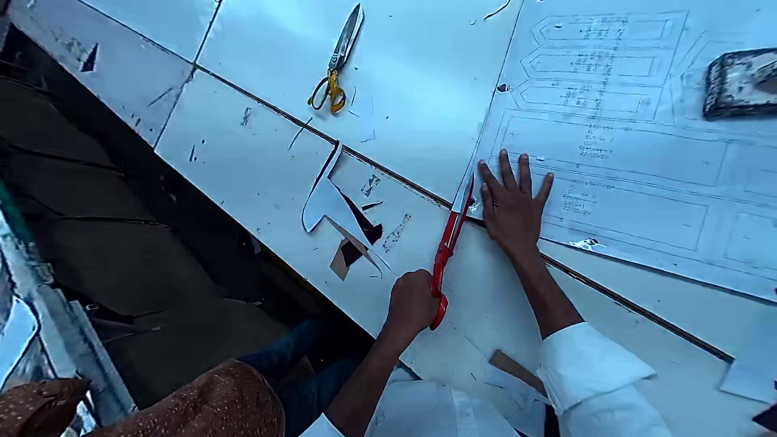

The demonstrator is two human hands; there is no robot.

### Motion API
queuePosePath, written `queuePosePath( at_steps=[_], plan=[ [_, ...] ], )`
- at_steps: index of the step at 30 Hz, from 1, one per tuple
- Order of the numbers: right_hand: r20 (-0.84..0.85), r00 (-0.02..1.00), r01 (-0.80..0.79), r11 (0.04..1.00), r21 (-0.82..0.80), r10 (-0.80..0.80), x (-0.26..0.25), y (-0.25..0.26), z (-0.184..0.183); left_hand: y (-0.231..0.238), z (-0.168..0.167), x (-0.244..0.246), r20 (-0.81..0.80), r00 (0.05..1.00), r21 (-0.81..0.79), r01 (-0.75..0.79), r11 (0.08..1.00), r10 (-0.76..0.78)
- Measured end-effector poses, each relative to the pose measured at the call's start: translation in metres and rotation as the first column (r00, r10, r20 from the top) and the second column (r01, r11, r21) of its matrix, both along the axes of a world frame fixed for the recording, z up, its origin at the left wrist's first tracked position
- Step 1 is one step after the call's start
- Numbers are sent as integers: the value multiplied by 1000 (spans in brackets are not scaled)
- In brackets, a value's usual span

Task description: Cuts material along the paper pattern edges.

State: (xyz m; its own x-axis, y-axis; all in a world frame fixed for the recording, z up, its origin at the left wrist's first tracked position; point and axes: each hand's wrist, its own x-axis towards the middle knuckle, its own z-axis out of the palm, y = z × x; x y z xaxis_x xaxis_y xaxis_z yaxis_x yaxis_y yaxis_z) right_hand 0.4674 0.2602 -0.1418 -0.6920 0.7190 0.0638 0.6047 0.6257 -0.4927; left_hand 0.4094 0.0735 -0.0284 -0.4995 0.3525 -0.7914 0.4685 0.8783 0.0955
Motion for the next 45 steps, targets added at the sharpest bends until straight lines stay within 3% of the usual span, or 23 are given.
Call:
queuePosePath(
  at_steps=[14,24,39,45],
  plan=[
    [9,1000,-7,1000,3,7,0,1,-1,-2,-2,-3,59,998,38,9,999,-11],
    [-5,1000,-9,1000,-5,9,0,0,-1,6,-1,-3,14,999,66,36,997,-37],
    [-3,1000,-11,1000,-3,11,1,0,1,1,-4,-1,14,1000,144,-21,989,20],
    [1,1000,-13,1000,4,13,0,0,1,1,-8,-4,71,997,107,-43,993,35]
  ],
)
